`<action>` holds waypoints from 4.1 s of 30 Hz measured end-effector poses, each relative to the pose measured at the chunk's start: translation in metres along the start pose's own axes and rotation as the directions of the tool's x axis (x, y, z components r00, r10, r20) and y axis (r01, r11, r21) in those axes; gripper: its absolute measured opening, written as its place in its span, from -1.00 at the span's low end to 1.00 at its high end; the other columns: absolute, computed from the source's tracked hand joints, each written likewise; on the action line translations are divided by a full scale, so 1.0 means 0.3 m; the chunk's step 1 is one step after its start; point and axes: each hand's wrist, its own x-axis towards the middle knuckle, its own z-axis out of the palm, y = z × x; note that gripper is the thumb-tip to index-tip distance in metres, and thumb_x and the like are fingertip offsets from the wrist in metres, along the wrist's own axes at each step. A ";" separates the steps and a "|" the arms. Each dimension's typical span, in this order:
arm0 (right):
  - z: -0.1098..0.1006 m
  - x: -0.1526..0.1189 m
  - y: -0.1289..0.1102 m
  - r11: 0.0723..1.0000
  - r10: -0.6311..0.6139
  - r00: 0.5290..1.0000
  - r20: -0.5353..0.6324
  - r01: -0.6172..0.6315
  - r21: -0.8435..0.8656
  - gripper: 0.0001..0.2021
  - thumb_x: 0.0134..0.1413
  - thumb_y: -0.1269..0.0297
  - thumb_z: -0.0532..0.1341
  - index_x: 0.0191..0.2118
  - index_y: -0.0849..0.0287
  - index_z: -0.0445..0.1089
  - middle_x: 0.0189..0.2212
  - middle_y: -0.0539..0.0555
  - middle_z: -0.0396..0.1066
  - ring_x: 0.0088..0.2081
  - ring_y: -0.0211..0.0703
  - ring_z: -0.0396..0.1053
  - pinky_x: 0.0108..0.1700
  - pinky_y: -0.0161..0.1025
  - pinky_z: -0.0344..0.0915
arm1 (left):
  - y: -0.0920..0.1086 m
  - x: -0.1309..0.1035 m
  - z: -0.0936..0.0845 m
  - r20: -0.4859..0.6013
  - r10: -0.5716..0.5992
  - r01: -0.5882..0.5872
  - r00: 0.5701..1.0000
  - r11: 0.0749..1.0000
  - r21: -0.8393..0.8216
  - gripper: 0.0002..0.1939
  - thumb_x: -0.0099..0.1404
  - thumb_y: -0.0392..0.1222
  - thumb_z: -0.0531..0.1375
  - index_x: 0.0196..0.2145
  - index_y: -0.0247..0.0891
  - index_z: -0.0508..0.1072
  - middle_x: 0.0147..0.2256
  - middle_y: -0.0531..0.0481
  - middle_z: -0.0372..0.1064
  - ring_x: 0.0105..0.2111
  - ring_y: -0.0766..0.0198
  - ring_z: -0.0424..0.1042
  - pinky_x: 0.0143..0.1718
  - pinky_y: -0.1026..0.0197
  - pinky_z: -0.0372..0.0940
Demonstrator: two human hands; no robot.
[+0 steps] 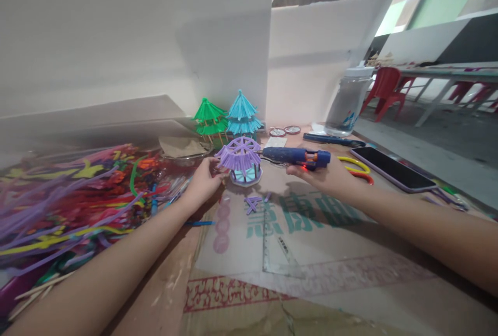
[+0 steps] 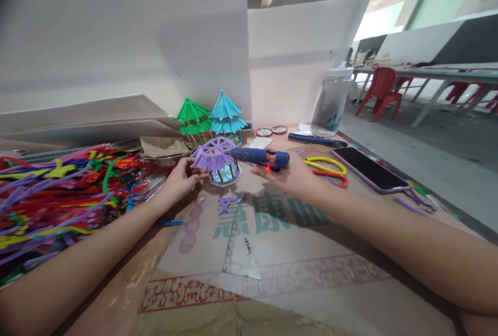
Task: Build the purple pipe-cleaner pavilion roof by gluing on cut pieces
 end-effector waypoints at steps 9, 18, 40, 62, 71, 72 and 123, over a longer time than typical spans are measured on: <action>0.027 -0.007 0.018 1.000 0.017 0.999 0.045 -0.016 -0.026 -0.68 0.03 -0.05 0.31 -0.39 0.10 0.32 -0.51 0.01 0.36 -0.44 -0.12 0.31 -0.38 -0.19 0.21 | -0.008 0.008 0.008 0.171 0.253 -0.294 0.952 0.909 0.296 -0.70 0.36 0.05 0.16 -0.19 -0.23 0.53 -0.14 -0.14 0.49 -0.10 0.01 0.46 -0.04 0.01 0.34; 0.009 -0.005 -0.002 0.996 0.003 1.000 0.027 -0.001 -0.086 -0.67 0.07 -0.02 0.32 -0.41 0.07 0.25 -0.53 -0.04 0.31 -0.47 -0.17 0.27 -0.41 -0.22 0.21 | -0.005 0.014 0.021 0.159 0.269 -0.309 0.950 0.884 0.352 -0.68 0.38 0.06 0.14 -0.21 -0.25 0.51 -0.14 -0.18 0.46 -0.09 -0.03 0.44 -0.02 -0.01 0.31; -0.023 0.008 0.007 0.967 -0.084 0.996 0.017 0.086 -0.240 -0.65 0.08 -0.11 0.30 -0.40 0.09 0.35 -0.51 0.02 0.37 -0.46 -0.15 0.29 -0.39 -0.20 0.19 | 0.057 -0.018 0.007 0.209 0.285 -0.351 0.935 0.822 0.448 -0.71 0.33 0.05 0.20 -0.16 -0.19 0.54 -0.07 -0.17 0.50 0.02 -0.11 0.42 0.05 -0.08 0.17; -0.039 -0.020 -0.026 0.948 -0.120 0.981 0.153 0.159 -0.277 -0.75 0.16 0.03 0.31 -0.32 0.10 0.38 -0.42 0.03 0.46 -0.40 -0.15 0.36 -0.35 -0.24 0.18 | 0.049 -0.017 0.002 0.197 0.328 -0.382 0.924 0.813 0.438 -0.65 0.36 0.04 0.17 -0.01 -0.19 0.49 0.01 -0.18 0.49 0.05 -0.11 0.40 0.06 -0.09 0.13; -0.035 -0.023 -0.031 0.935 -0.137 0.979 0.150 0.178 -0.308 -0.75 0.17 0.03 0.31 -0.32 0.08 0.36 -0.43 0.03 0.46 -0.39 -0.13 0.38 -0.34 -0.23 0.19 | 0.061 -0.022 -0.004 0.210 0.347 -0.405 0.914 0.806 0.432 -0.69 0.36 0.00 0.16 -0.05 -0.19 0.50 -0.01 -0.18 0.48 0.05 -0.11 0.41 0.07 -0.09 0.14; -0.036 -0.024 -0.032 0.932 -0.146 0.978 0.149 0.187 -0.312 -0.75 0.17 0.03 0.31 -0.32 0.08 0.36 -0.43 0.02 0.46 -0.38 -0.13 0.38 -0.34 -0.23 0.19 | 0.063 -0.022 -0.004 0.212 0.345 -0.405 0.914 0.806 0.433 -0.71 0.36 0.00 0.16 -0.07 -0.19 0.50 -0.02 -0.17 0.49 0.04 -0.09 0.41 0.07 -0.08 0.14; -0.037 -0.034 -0.042 0.881 -0.172 0.971 0.166 0.227 -0.414 -0.76 0.19 0.05 0.31 -0.30 0.11 0.39 -0.40 0.03 0.51 -0.36 -0.13 0.44 -0.33 -0.25 0.18 | 0.038 -0.013 -0.003 0.237 0.358 -0.428 0.903 0.796 0.429 -0.68 0.37 0.04 0.17 -0.11 -0.22 0.53 -0.09 -0.18 0.51 -0.02 -0.11 0.45 0.03 -0.11 0.20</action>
